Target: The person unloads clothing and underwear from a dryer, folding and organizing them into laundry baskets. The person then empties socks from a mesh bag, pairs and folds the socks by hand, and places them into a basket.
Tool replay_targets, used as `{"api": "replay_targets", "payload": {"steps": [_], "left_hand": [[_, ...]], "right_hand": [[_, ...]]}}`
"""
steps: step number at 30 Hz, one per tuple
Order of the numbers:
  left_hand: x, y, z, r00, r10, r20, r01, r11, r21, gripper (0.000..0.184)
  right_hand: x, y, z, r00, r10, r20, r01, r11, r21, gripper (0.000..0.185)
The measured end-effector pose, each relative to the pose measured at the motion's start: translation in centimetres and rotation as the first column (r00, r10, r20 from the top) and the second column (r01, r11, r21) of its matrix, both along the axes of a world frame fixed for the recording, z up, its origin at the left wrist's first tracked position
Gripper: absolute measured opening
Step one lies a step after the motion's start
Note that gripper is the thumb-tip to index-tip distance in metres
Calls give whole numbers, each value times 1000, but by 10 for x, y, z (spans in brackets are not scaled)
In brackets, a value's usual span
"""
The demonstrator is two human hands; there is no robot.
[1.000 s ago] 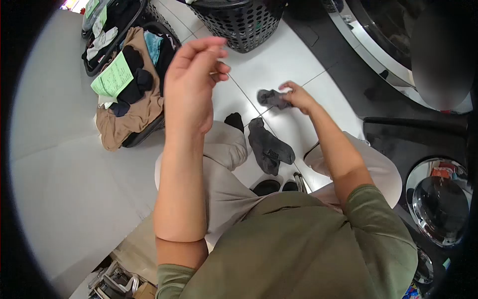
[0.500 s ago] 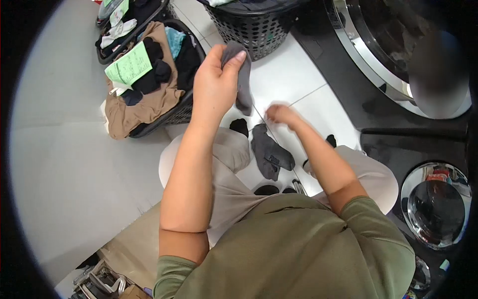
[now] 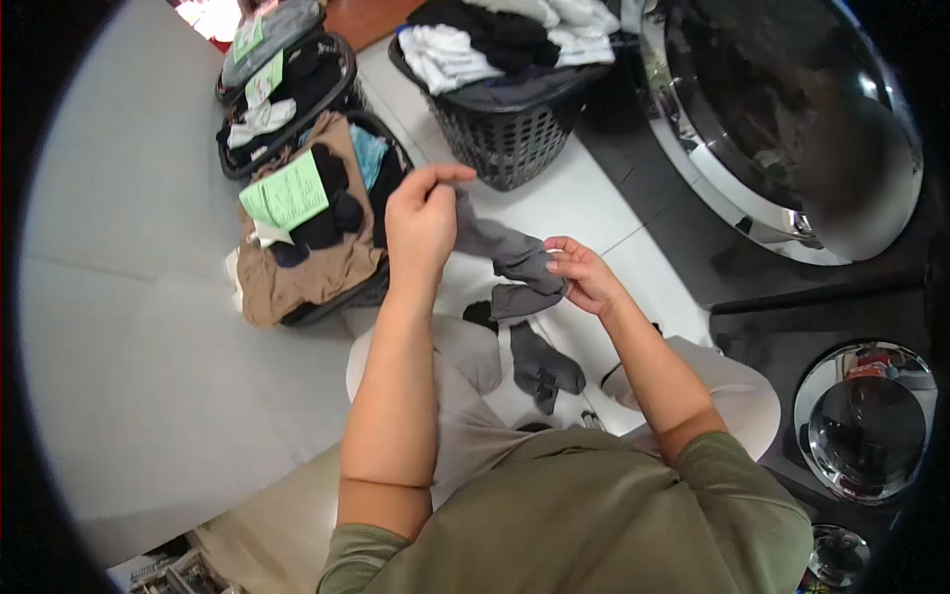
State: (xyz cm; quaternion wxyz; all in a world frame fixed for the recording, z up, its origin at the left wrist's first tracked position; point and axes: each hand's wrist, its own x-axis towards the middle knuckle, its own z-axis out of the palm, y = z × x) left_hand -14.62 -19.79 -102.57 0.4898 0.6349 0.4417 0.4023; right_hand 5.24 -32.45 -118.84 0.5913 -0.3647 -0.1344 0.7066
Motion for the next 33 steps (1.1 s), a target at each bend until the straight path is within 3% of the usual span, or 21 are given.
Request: {"api": "replay_targets", "payload": {"steps": [1, 3, 5, 7, 9, 12, 15, 16, 17, 19, 20, 21, 23, 24, 25, 26, 27, 28, 29, 31, 33], "left_hand": [[0, -3, 6, 1000, -22, -11, 20, 991, -129, 23], [7, -5, 7, 989, 17, -146, -24, 999, -43, 30], [9, -13, 23, 961, -75, -266, 14, 974, -224, 58], [14, -20, 8, 980, -197, 34, 199, 937, -287, 73], [23, -25, -17, 853, -372, 366, 500, 782, -371, 58], [39, -41, 7, 710, -374, 596, 659, 651, -376, 40], [21, -20, 24, 787, -31, 617, 388, 801, -455, 26], [13, -6, 14, 844, -55, 533, 308, 863, -400, 43], [12, -7, 22, 954, -190, 230, 259, 911, -321, 54], [16, -20, 35, 852, -277, -444, 243, 961, -132, 77], [20, -22, -6, 821, -344, -456, 459, 873, 168, 103], [29, -39, -11, 811, -388, -438, 534, 798, 281, 106], [43, -65, 20, 656, -753, -51, 744, 632, 217, 99], [48, -72, 28, 603, -797, -43, 797, 597, 93, 83], [52, -77, 32, 548, -836, -24, 836, 548, -34, 67], [57, -70, 26, 521, -713, -469, 777, 624, -85, 36], [57, -64, 18, 621, -603, -501, 704, 710, 20, 33], [52, -57, 12, 710, -479, -516, 616, 778, 125, 31], [46, -52, 8, 784, -347, -515, 516, 825, 230, 31], [34, -41, 28, 783, -316, -535, 444, 887, 125, 31], [33, -38, 30, 777, -372, -508, 428, 904, -8, 32]], "right_hand": [[3, 3, 29, 999, -32, 39, 30, 998, 50, 33], [12, 3, 76, 992, -70, 109, 52, 986, 160, 33], [19, -2, 109, 981, -87, 171, 38, 962, 270, 33], [21, -5, 129, 975, -110, 195, 42, 946, 322, 34], [15, -11, 157, 969, -98, 229, 25, 954, 300, 36], [13, -20, 174, 917, -105, 384, 4, 967, 255, 40], [37, -43, 180, 788, -106, 607, -33, 976, 213, 46], [49, -52, 179, 772, -38, 634, -84, 983, 161, 46], [55, -59, 181, 751, 29, 659, -128, 986, 103, 47], [49, -65, 196, 777, 44, 627, -53, 999, -5, 35], [47, -64, 198, 772, 25, 635, -51, 998, 23, 34], [44, -65, 200, 767, 9, 642, -50, 998, 46, 33], [32, -65, 217, 741, 40, 671, -105, 993, 56, 33], [28, -61, 213, 746, -35, 665, -135, 970, 202, 34], [31, -65, 217, 708, -17, 706, -139, 977, 163, 34], [35, -72, 227, 667, 6, 745, -143, 982, 120, 35], [36, -76, 234, 624, 32, 781, -143, 987, 74, 35], [48, -81, 225, 305, -58, 951, -228, 965, 132, 33], [67, -90, 229, 65, 165, 984, -234, 961, -146, 31], [96, -107, 224, 135, 279, 951, -132, 956, -262, 27], [118, -124, 225, 392, 219, 894, -84, 976, -202, 22]]}}
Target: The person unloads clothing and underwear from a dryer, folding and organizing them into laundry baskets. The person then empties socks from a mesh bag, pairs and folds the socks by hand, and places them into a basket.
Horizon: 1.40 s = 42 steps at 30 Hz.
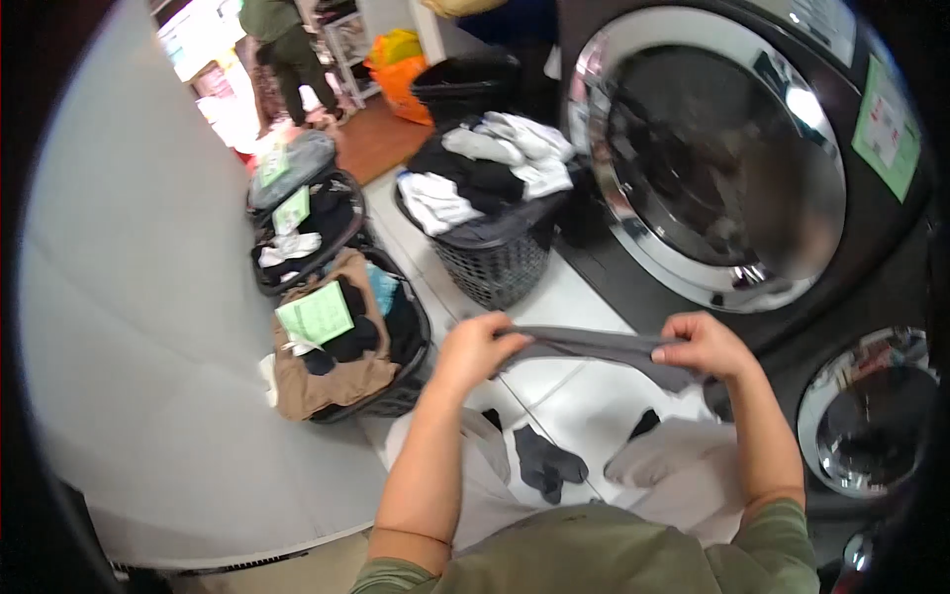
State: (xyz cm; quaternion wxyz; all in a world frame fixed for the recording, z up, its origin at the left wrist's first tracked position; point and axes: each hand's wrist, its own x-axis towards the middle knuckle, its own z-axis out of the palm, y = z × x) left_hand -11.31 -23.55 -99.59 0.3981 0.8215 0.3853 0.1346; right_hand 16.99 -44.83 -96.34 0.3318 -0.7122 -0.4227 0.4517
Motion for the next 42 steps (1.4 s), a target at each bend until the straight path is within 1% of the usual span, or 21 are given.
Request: {"api": "replay_targets", "payload": {"steps": [3, 5, 6, 8, 9, 12, 14, 16, 18, 22, 24, 25, 28, 29, 32, 33, 36, 37, 39, 40, 42], "left_hand": [[3, -1, -4, 999, 42, 21, -43, 998, 37, 35], [6, 3, -11, 998, 50, 46, -50, 999, 7, 37], [8, 1, -2, 997, 49, -54, -52, 997, -55, 38], [8, -6, 6, 992, -93, -87, 84, 990, -110, 37], [9, -2, 0, 954, -179, -243, 156, 982, -110, 35], [4, -4, -11, 967, -193, -168, 164, 971, -174, 32], [-4, 9, -27, 964, -226, -141, 238, 968, 73, 28], [-3, 7, -1, 972, -181, -150, 122, 934, -334, 24], [-7, 11, -7, 971, -117, 207, 199, 874, -444, 23], [-14, 10, -4, 778, 282, 561, 102, 824, -557, 23], [-8, 7, -1, 561, 464, 685, 89, 789, -608, 15], [-12, 15, -10, 514, 419, 749, 95, 840, -535, 15], [-27, 33, -22, 708, 300, 639, -328, 941, -79, 20], [-30, 33, -22, 761, 293, 579, -347, 938, -19, 23], [-24, 32, -28, 758, 291, 584, -307, 949, -75, 23], [-23, 32, -26, 760, 392, 519, -315, 920, -233, 20], [-17, 25, -22, 730, 288, 620, 31, 892, -451, 20], [-19, 29, -27, 660, 249, 709, 118, 898, -425, 21], [-12, 26, -25, 606, 356, 711, 105, 851, -515, 18], [-6, 26, -27, 563, 424, 709, 61, 835, -548, 18], [-2, 31, -36, 646, 423, 636, -79, 865, -495, 18]], "right_hand": [[19, -15, -31, 940, -126, -318, 210, 946, 248, 18], [28, -18, -42, 814, -272, -513, 426, 880, 209, 14], [30, -17, -41, 742, -309, -595, 486, 859, 160, 11], [29, -21, -25, 706, -422, -569, 576, 809, 116, 11], [35, -24, -25, 705, -433, -561, 599, 787, 146, 12], [50, -34, -32, 713, -511, -480, 657, 726, 202, 14], [60, -46, -36, 648, -552, -525, 711, 686, 155, 15], [76, -54, -45, 605, -548, -579, 733, 666, 136, 13], [78, -52, -49, 576, -454, -680, 742, 639, 201, 11], [65, -39, -59, 725, -514, -458, 660, 707, 253, 15], [53, -23, -83, 808, -476, -347, 540, 834, 113, 13], [53, -14, -89, 851, -439, -290, 473, 879, 57, 13], [63, 3, -123, 815, -521, -255, 551, 832, 60, 13], [76, 5, -136, 778, -535, -331, 574, 818, 28, 13], [75, 13, -158, 694, -585, -420, 608, 789, -94, 13], [68, 19, -172, 732, -550, -401, 554, 824, -118, 14], [36, 41, -217, 719, -574, -391, 526, 818, -234, 17], [18, 48, -226, 702, -601, -382, 548, 798, -251, 17], [-14, 54, -285, 651, -582, -487, 612, 782, -116, 23], [-30, 52, -321, 855, -470, -220, 454, 883, -123, 30], [-93, 20, -369, 998, -2, 55, 20, 942, -334, 50]]}}
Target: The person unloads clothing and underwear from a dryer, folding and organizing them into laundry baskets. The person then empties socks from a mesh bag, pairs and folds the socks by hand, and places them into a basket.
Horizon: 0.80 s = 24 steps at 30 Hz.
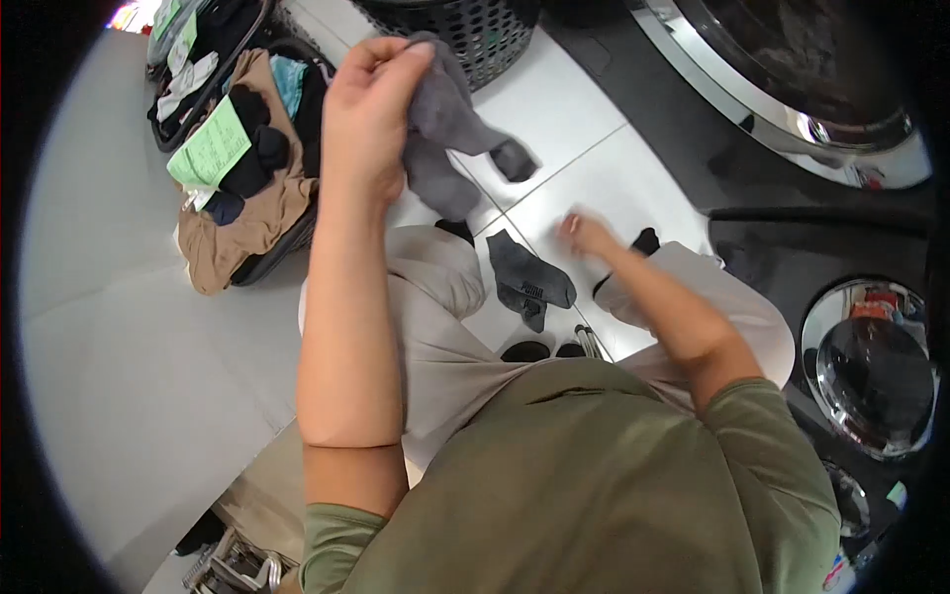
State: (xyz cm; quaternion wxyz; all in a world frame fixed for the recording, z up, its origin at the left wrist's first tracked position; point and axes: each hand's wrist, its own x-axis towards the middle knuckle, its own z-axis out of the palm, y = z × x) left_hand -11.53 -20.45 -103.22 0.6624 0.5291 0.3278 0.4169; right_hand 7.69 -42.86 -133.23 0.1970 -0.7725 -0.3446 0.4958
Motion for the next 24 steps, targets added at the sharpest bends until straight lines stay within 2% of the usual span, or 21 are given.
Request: {"api": "replay_targets", "payload": {"steps": [1, 2, 3, 4, 5, 8, 9, 11, 12, 13, 14, 15, 16, 17, 18, 19, 20, 21, 22, 24], "left_hand": [[2, 0, -3, 995, 21, -98, -15, 998, 64, 21], [4, -6, 3, 991, 30, -134, -15, 993, 113, 25], [6, -8, 2, 989, 47, -141, -26, 989, 145, 26], [7, -8, 2, 987, 67, -146, -40, 983, 180, 27], [6, -8, 8, 966, 101, -240, -51, 978, 204, 29], [2, -1, 1, 960, 184, -211, -112, 943, 315, 30], [1, -1, 3, 954, 224, -198, -147, 929, 340, 29], [-3, 10, -2, 957, 249, -150, -191, 928, 321, 28], [-6, 15, -5, 958, 260, -125, -211, 927, 309, 27], [-9, 17, -3, 957, 262, -122, -214, 927, 309, 26], [-9, 16, -3, 950, 274, -148, -215, 922, 323, 25], [-9, 16, -3, 943, 284, -172, -213, 916, 341, 24], [-8, 15, 0, 935, 295, -194, -211, 908, 362, 24], [-8, 11, 5, 911, 311, -271, -192, 902, 388, 22], [-8, 10, 2, 907, 317, -278, -180, 887, 426, 21], [-8, 5, 9, 884, 318, -344, -165, 899, 406, 21], [-7, 1, 14, 855, 318, -409, -154, 910, 385, 21], [-9, 7, 3, 865, 287, -412, -155, 933, 326, 23], [-8, 6, 7, 887, 266, -377, -160, 944, 289, 24], [-5, -3, 13, 925, 206, -320, -146, 969, 199, 24]], "right_hand": [[-39, -16, -12, 930, 337, 149, -313, 936, -163, 53], [-66, -35, -27, 891, 453, -17, -437, 848, -300, 76], [-106, -64, -68, 872, 436, 224, -322, 855, -407, 94], [-122, -60, -30, 835, 523, 169, -372, 764, -528, 100], [-142, -64, -26, 704, 642, 304, -377, 701, -605, 84], [-107, -67, -84, 651, 693, 311, -570, 716, -403, 74], [-89, -52, -73, 697, 645, 312, -512, 753, -412, 54], [-49, -31, -68, 892, 292, 345, -216, 946, -242, 36], [-16, -14, -63, 997, 65, 33, -58, 984, -166, 25], [9, 2, -39, 935, -225, -273, 176, 965, -192, 24], [31, 17, -23, 863, -265, -430, 228, 964, -135, 24], [44, 30, 14, 728, -301, -615, 330, 941, -71, 32], [51, 40, 68, 649, -299, -700, 394, 919, -27, 42], [63, 44, 89, 674, -298, -676, 380, 924, -28, 44], [75, 47, 105, 697, -298, -652, 368, 929, -31, 47], [80, 48, 118, 995, -65, -71, 74, 990, 123, 47], [84, 48, 129, 814, 169, 555, -241, 969, 58, 47], [71, 56, 201, 993, -32, 117, 18, 992, 124, 48], [82, 51, 201, 977, -76, -197, 151, 903, 402, 43], [96, 52, 220, 926, -160, -341, 329, 785, 525, 33]]}}
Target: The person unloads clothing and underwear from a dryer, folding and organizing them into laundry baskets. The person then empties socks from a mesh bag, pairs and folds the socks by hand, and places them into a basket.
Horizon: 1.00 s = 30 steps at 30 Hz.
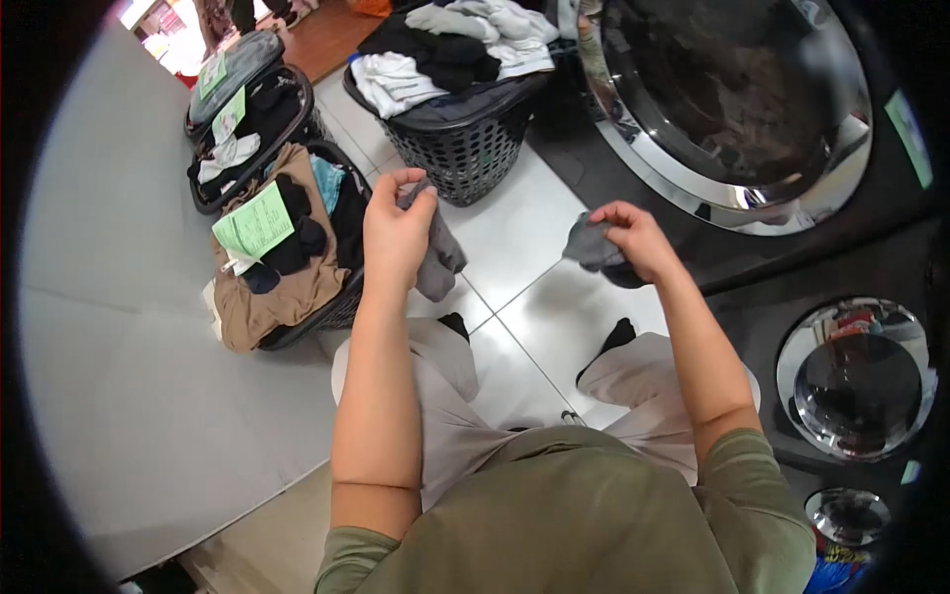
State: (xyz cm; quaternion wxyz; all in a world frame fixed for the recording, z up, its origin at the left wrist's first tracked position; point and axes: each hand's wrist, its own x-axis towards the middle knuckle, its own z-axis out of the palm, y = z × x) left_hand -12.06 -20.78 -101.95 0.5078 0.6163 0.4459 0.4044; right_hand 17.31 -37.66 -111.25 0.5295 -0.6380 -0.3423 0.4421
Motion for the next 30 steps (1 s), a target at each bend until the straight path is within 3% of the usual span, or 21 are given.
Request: {"api": "replay_targets", "payload": {"steps": [1, 4, 8, 10, 12, 13, 14, 16, 17, 18, 20, 22, 24, 25, 26, 28, 29, 30], "left_hand": [[1, -1, -2, 999, -22, -26, 23, 999, 28, 25], [8, -12, 0, 993, -116, 29, 117, 993, -30, 23], [31, -39, 1, 965, -127, 228, 176, 962, -207, 20], [57, -54, -20, 908, -135, 397, 201, 971, -129, 29], [75, -98, -6, 636, -138, 760, 609, 695, -383, 48], [75, -116, 2, 657, -234, 717, 637, 681, -361, 55], [74, -126, 9, 670, -331, 665, 668, 660, -344, 63], [74, -108, -11, 293, -427, 856, 914, 387, -120, 68], [70, -110, -14, 259, -492, 831, 943, 315, -108, 63], [68, -110, -16, 334, -577, 745, 931, 327, -164, 54], [70, -96, -10, 520, -712, 473, 853, 459, -246, 47], [88, -50, -38, 771, -485, 413, 624, 705, -337, 44], [110, 10, -71, 935, -64, 350, 247, 824, -510, 46], [122, 29, -86, 999, -38, -25, 37, 998, -51, 47], [134, 42, -93, 929, 180, -323, -6, 881, 473, 48], [153, 58, -78, 852, 272, -448, 118, 734, 669, 49], [165, 67, -67, 806, 329, -492, 193, 639, 744, 50], [173, 75, -58, 733, 367, -574, 225, 665, 712, 47]], "right_hand": [[-5, -4, 39, 997, -20, 72, 26, 996, -81, 25], [4, -21, 91, 983, 8, -181, -25, 995, -93, 23], [-14, -38, 116, 987, 49, 151, -43, 998, -44, 24], [-51, -37, 118, 952, 37, 303, -62, 995, 73, 34], [-88, -36, 99, 825, -2, 566, -155, 961, 229, 47], [-110, -41, 111, 726, -48, 686, -84, 984, 158, 49], [-111, -48, 114, 738, -91, 669, -38, 984, 176, 48], [-86, -58, 107, 713, -135, 688, 25, 986, 167, 43], [-73, -67, 106, 740, -127, 661, 40, 989, 145, 39], [-64, -77, 107, 765, -119, 633, 55, 991, 120, 36], [-48, -100, 125, 752, -48, 658, 15, 998, 57, 32], [-40, -123, 153, 706, -6, 709, 13, 1000, -4, 33], [-32, -140, 161, 721, -48, 692, 23, 999, 45, 31], [-26, -145, 160, 780, -62, 622, 38, 998, 51, 31], [-22, -147, 152, 807, -135, 576, 122, 991, 62, 31], [-13, -148, 130, 833, -285, 475, 283, 956, 78, 31], [-8, -152, 129, 737, -285, 613, 263, 956, 129, 33], [-7, -155, 133, 726, -268, 633, 264, 959, 104, 31]]}}
